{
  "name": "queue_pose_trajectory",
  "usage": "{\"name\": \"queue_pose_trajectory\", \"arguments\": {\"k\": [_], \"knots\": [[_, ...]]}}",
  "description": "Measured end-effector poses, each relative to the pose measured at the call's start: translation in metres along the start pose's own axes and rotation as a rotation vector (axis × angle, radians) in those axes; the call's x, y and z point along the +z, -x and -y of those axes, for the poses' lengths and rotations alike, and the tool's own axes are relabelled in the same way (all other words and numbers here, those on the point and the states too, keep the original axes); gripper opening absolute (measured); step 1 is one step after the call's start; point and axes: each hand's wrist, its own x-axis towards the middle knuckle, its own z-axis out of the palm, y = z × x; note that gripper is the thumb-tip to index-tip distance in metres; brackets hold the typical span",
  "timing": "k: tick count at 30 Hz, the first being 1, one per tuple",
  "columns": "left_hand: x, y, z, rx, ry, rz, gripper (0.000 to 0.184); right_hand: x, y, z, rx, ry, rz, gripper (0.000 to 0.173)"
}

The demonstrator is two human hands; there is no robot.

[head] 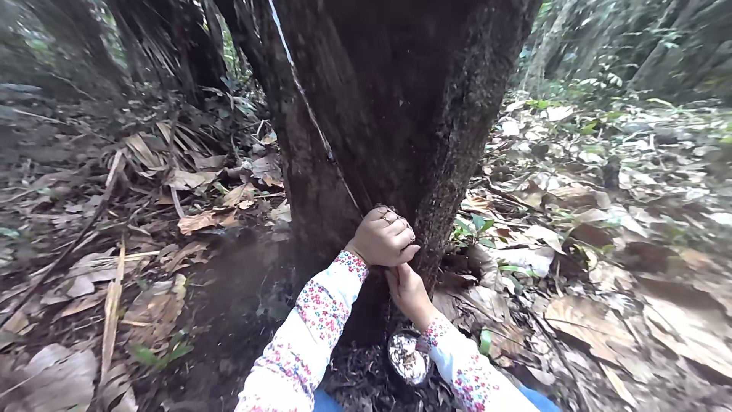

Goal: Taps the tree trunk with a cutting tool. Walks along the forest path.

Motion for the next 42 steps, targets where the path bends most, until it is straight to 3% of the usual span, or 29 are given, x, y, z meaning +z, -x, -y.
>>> {"name": "queue_pose_trajectory", "arguments": {"k": [4, 8, 13, 17, 22, 28, 33, 37, 42], "knots": [[-0.009, -0.012, 0.002, -0.012, 0.079, 0.056, 0.047, -0.008, -0.002, 0.012, 0.002, 0.021, 0.026, 0.037], [-0.004, -0.014, -0.015, -0.104, 0.077, -0.033, 0.049, -0.025, 0.006, 0.01, 0.002, 0.067, 0.042, 0.036], [-0.008, -0.022, -0.009, -0.089, 0.11, 0.038, 0.046, -0.031, -0.002, 0.017, 0.059, 0.083, 0.081, 0.043], [0.002, -0.01, -0.027, -0.118, 0.102, 0.037, 0.049, -0.029, 0.012, 0.004, 0.111, 0.119, 0.108, 0.028], [-0.001, -0.021, -0.013, -0.088, 0.092, 0.072, 0.045, -0.031, -0.004, 0.01, 0.157, 0.096, 0.152, 0.04], [0.011, -0.006, -0.063, -0.14, 0.181, 0.104, 0.046, -0.051, 0.04, -0.009, 0.262, 0.144, 0.223, 0.028], [0.017, -0.014, -0.022, -0.128, 0.059, -0.016, 0.045, -0.038, -0.011, -0.011, 0.226, 0.124, 0.265, 0.036], [0.026, 0.008, -0.041, -0.094, 0.068, 0.035, 0.048, -0.027, 0.017, -0.021, 0.252, 0.129, 0.264, 0.028], [0.025, -0.005, -0.029, -0.135, 0.039, -0.025, 0.049, -0.029, -0.003, -0.025, 0.182, 0.165, 0.222, 0.028]]}}
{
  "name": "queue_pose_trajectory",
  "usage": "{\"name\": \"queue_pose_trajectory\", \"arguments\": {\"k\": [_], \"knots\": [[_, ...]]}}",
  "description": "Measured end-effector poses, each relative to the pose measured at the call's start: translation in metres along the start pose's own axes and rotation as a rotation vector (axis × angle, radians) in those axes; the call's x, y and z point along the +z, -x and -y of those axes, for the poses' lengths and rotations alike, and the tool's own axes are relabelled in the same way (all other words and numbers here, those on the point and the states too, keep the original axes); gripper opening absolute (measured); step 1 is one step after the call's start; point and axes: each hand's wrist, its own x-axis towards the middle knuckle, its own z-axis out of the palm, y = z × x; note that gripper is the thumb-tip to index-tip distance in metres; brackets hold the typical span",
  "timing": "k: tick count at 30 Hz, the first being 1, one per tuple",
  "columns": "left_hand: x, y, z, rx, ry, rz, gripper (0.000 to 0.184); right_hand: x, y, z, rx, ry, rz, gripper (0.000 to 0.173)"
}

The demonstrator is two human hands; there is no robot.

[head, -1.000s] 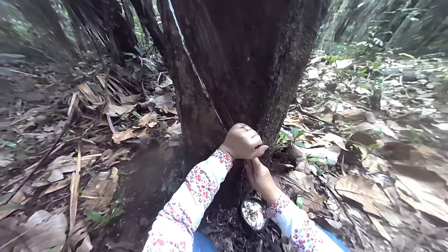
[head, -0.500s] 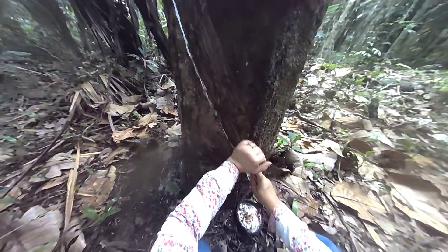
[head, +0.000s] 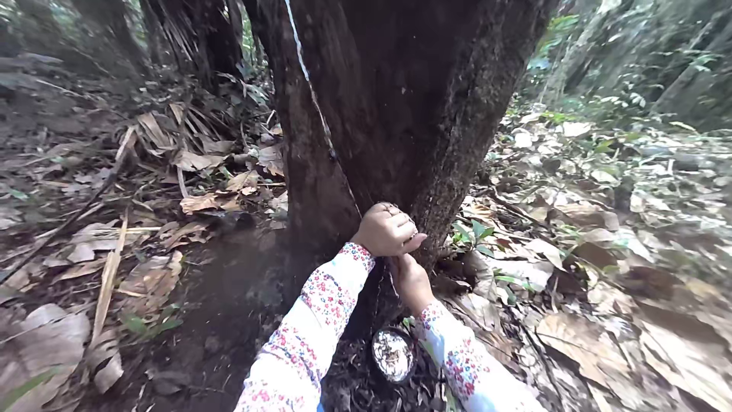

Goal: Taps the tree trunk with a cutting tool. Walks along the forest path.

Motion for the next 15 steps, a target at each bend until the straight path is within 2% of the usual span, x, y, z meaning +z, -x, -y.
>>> {"name": "queue_pose_trajectory", "arguments": {"k": [3, 5, 9, 11, 15], "knots": [[0.011, 0.023, -0.033, -0.046, 0.082, 0.103, 0.048, 0.006, 0.031, -0.031, 0.016, -0.007, 0.025, 0.024], [0.017, 0.032, -0.047, -0.007, 0.075, 0.086, 0.049, 0.008, 0.052, -0.041, 0.012, -0.023, -0.001, 0.021], [0.012, 0.009, -0.027, -0.023, 0.024, 0.002, 0.054, 0.013, 0.023, -0.039, -0.127, -0.04, -0.134, 0.02], [0.018, 0.008, -0.012, -0.005, -0.032, -0.05, 0.055, 0.017, 0.005, -0.036, -0.156, -0.062, -0.133, 0.019], [0.02, 0.022, -0.021, -0.002, -0.077, -0.041, 0.056, 0.031, 0.02, -0.045, -0.229, -0.092, -0.169, 0.019]]}}
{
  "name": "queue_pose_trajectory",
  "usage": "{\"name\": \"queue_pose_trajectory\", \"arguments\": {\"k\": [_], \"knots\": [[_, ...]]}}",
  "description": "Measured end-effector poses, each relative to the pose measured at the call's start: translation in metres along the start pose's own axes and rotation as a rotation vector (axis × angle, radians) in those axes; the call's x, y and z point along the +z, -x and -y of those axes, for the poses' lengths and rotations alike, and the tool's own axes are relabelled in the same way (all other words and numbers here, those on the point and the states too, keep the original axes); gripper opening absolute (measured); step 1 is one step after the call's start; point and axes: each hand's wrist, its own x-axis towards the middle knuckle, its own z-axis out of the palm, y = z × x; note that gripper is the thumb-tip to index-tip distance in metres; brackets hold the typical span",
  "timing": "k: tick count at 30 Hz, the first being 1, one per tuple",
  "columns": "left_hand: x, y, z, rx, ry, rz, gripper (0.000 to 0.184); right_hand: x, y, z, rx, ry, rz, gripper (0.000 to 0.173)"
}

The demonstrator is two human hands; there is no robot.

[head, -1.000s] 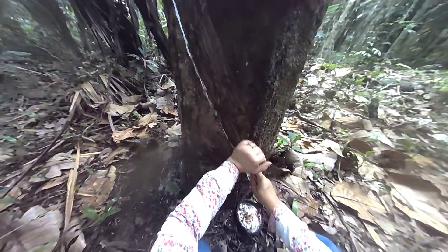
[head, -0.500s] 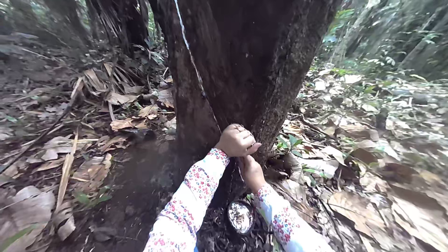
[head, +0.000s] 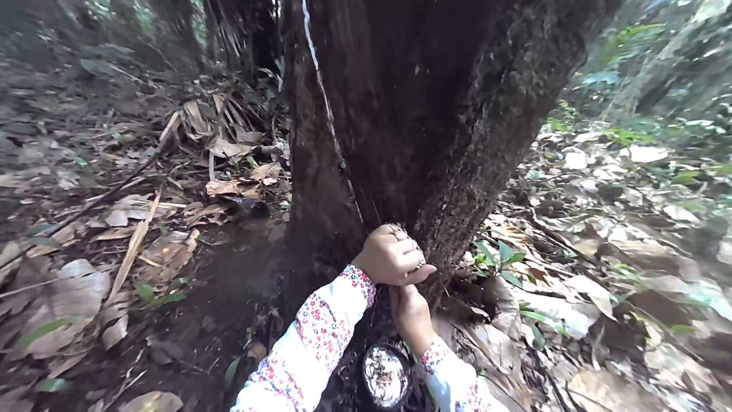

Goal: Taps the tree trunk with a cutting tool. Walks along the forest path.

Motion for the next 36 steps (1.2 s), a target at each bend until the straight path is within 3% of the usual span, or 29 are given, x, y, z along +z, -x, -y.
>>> {"name": "queue_pose_trajectory", "arguments": {"k": [4, 8, 14, 19, 24, 29, 34, 36], "knots": [[0.003, -0.002, 0.004, 0.009, -0.027, 0.038, 0.055, 0.001, -0.008, -0.003, 0.022, -0.039, 0.042, 0.023], [0.018, 0.011, -0.019, -0.056, -0.092, -0.004, 0.059, -0.003, 0.008, -0.023, -0.003, -0.032, 0.054, 0.018], [0.019, 0.0, -0.013, -0.098, -0.078, 0.036, 0.056, -0.016, -0.007, -0.02, 0.031, -0.022, 0.168, 0.027], [0.033, 0.022, -0.06, -0.156, -0.059, 0.029, 0.061, -0.031, 0.04, -0.044, 0.03, -0.035, 0.204, 0.018], [0.029, 0.009, -0.031, -0.177, -0.074, -0.008, 0.057, -0.02, 0.004, -0.032, 0.022, -0.044, 0.195, 0.024], [0.04, 0.036, -0.068, -0.143, -0.095, 0.114, 0.06, -0.02, 0.05, -0.06, 0.065, -0.077, 0.27, 0.018], [0.038, 0.013, -0.034, -0.156, -0.168, 0.037, 0.057, -0.015, 0.002, -0.047, -0.001, -0.04, 0.202, 0.021], [0.046, 0.027, -0.046, -0.168, -0.191, 0.081, 0.059, -0.011, 0.015, -0.062, -0.016, -0.048, 0.218, 0.019]]}}
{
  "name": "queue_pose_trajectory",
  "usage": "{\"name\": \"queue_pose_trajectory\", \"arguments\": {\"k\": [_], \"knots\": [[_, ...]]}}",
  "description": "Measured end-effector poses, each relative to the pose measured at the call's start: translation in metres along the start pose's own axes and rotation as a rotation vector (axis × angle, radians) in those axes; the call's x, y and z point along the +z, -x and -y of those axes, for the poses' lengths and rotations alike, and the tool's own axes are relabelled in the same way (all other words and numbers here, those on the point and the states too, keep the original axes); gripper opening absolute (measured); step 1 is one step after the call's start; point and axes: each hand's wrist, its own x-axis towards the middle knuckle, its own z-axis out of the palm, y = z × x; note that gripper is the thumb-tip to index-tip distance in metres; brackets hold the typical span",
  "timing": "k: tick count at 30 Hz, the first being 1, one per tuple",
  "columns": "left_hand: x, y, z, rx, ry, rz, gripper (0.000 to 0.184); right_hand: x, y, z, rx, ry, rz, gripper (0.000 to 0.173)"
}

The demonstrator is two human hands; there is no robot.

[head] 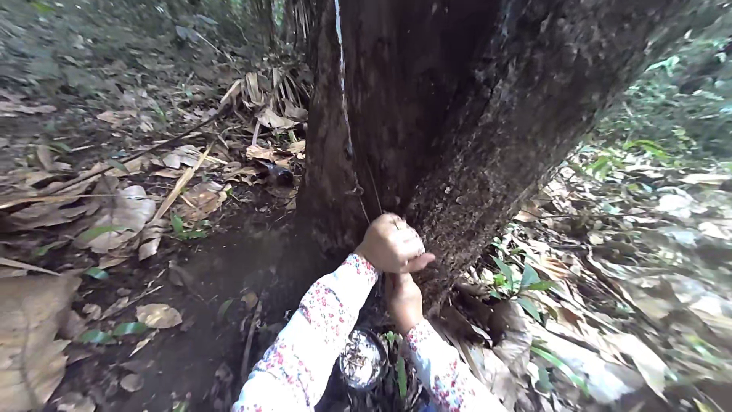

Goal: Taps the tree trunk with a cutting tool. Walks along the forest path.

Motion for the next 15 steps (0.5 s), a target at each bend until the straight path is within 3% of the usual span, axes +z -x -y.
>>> {"name": "queue_pose_trajectory", "arguments": {"k": [3, 8, 12, 15], "knots": [[-0.003, 0.009, -0.016, 0.028, 0.017, 0.026, 0.061, -0.004, 0.025, -0.005, 0.014, -0.015, 0.03, 0.019], [-0.004, -0.014, 0.014, 0.011, 0.022, -0.034, 0.057, -0.004, -0.015, 0.01, -0.004, 0.003, -0.028, 0.023], [0.004, 0.017, -0.02, 0.018, 0.021, 0.035, 0.059, -0.004, 0.029, -0.015, 0.016, -0.027, 0.048, 0.017], [0.0, 0.01, -0.021, 0.036, 0.016, 0.037, 0.06, -0.009, 0.03, -0.008, 0.057, -0.055, 0.079, 0.018]]}}
